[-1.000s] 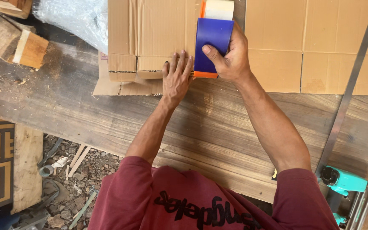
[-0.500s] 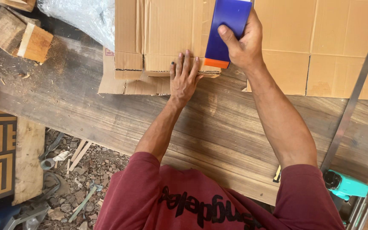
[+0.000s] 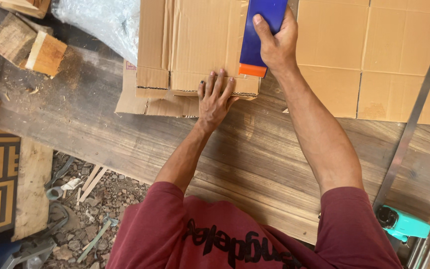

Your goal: The person cuts sections of cardboard using a utility knife, folds them to create a custom-fit box around a bubble-wrapped item, and secures the package with blue packing tape using a tape dispenser.

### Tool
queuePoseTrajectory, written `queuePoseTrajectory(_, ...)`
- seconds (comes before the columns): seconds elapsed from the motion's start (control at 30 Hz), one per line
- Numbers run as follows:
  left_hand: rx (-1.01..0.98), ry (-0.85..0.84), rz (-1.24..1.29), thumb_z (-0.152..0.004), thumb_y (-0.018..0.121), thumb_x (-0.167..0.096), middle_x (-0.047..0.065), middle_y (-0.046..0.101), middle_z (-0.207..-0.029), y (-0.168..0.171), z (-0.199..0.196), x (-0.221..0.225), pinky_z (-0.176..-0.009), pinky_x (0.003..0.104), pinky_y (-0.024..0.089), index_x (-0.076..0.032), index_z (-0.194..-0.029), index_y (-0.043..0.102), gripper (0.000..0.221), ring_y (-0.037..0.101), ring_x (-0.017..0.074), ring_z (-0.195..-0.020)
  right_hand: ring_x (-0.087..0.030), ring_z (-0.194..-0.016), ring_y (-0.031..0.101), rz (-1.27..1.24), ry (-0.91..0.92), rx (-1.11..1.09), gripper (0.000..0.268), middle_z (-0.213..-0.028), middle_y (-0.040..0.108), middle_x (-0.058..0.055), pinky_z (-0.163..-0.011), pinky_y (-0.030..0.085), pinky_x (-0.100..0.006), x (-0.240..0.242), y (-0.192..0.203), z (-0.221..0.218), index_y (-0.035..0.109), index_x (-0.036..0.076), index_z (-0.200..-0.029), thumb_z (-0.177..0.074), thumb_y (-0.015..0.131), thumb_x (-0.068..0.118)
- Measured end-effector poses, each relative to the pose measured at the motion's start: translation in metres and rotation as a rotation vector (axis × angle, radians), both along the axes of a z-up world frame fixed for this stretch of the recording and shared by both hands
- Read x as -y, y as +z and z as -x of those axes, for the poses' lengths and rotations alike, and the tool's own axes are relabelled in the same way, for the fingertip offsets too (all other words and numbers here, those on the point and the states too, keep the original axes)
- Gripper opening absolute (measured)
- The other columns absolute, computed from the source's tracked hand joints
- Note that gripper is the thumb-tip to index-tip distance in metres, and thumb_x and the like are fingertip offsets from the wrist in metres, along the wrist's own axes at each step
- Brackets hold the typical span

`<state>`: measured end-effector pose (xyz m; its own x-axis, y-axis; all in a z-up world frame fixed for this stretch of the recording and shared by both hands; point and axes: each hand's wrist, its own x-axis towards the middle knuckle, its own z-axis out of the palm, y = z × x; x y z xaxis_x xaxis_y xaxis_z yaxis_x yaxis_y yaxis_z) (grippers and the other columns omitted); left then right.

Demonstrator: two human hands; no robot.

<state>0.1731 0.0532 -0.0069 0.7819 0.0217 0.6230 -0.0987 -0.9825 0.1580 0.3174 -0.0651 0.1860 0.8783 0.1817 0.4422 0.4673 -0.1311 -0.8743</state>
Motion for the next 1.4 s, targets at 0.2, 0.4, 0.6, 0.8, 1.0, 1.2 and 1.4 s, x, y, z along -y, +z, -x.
queuePoseTrajectory(0.2,-0.034,-0.134,-0.038,-0.105,0.046,-0.068,0.008,0.047,-0.157,0.003,0.052,-0.017,-0.112,0.049,0.030,-0.027,-0.149,0.056,0.061,0.042,0.0323,-0.146,-0.012,-0.075,0.055,0.070,-0.061,-0.100,0.030,-0.083,0.059,0.000,-0.065,0.050,-0.031,0.003,-0.025,0.025,0.064,0.006,-0.102,-0.095,0.073,0.034)
queuePoseTrajectory(0.4,-0.010,-0.164,0.028,-0.102,0.047,-0.067,0.006,0.060,-0.144,0.027,0.082,-0.015,-0.104,0.045,0.034,-0.025,-0.130,0.069,0.055,0.056,0.0295,-0.132,-0.013,-0.076,0.060,0.019,-0.069,-0.180,0.036,-0.085,0.064,-0.001,-0.065,0.054,-0.030,0.013,-0.071,0.034,0.064,0.006,-0.106,-0.093,0.075,0.038)
queuePoseTrajectory(0.6,-0.021,-0.207,0.069,-0.098,0.051,-0.068,0.010,0.066,-0.132,0.050,0.065,-0.017,-0.086,0.048,0.038,-0.022,-0.105,0.072,0.052,0.062,0.0332,-0.115,-0.016,-0.076,0.063,0.098,-0.178,-0.092,0.041,-0.086,0.066,-0.005,-0.064,0.054,-0.033,0.017,-0.091,0.032,0.065,0.004,-0.104,-0.093,0.074,0.042)
queuePoseTrajectory(0.8,-0.385,-0.304,0.182,-0.065,0.073,-0.086,0.012,0.054,-0.112,0.065,0.027,-0.021,-0.068,0.052,0.045,-0.011,-0.093,0.065,0.081,0.048,0.0337,-0.096,-0.019,-0.079,0.067,0.135,-0.222,-0.014,0.041,-0.090,0.071,-0.008,-0.069,0.056,-0.035,0.023,-0.099,0.028,0.067,0.002,-0.107,-0.094,0.072,0.040)
queuePoseTrajectory(1.0,-0.611,-0.247,-0.013,-0.051,0.047,-0.117,0.017,0.005,-0.171,0.051,0.000,-0.019,-0.115,0.064,0.025,-0.006,-0.164,0.020,0.161,0.008,0.0394,-0.157,-0.020,-0.076,0.067,0.165,-0.245,-0.010,0.046,-0.085,0.070,-0.008,-0.065,0.055,-0.036,0.023,-0.101,0.031,0.066,0.002,-0.103,-0.094,0.070,0.047)
queuePoseTrajectory(1.2,-0.572,-0.290,0.000,-0.052,0.050,-0.118,0.016,-0.010,-0.170,0.048,0.001,-0.018,-0.112,0.084,0.008,-0.015,-0.168,0.010,0.160,-0.013,0.0400,-0.156,-0.019,-0.075,0.067,0.184,-0.264,-0.037,0.042,-0.084,0.071,-0.006,-0.065,0.055,-0.035,0.020,-0.088,0.030,0.068,0.004,-0.102,-0.093,0.070,0.045)
queuePoseTrajectory(1.4,-0.616,-0.291,0.007,-0.052,0.051,-0.118,0.017,-0.011,-0.170,0.051,0.003,-0.019,-0.113,0.083,0.007,-0.017,-0.168,0.006,0.160,-0.013,0.0402,-0.157,-0.015,-0.069,0.066,0.063,-0.386,-0.139,0.041,-0.079,0.068,-0.003,-0.058,0.057,-0.034,0.022,-0.089,-0.011,0.067,0.007,-0.094,-0.088,0.075,0.047)
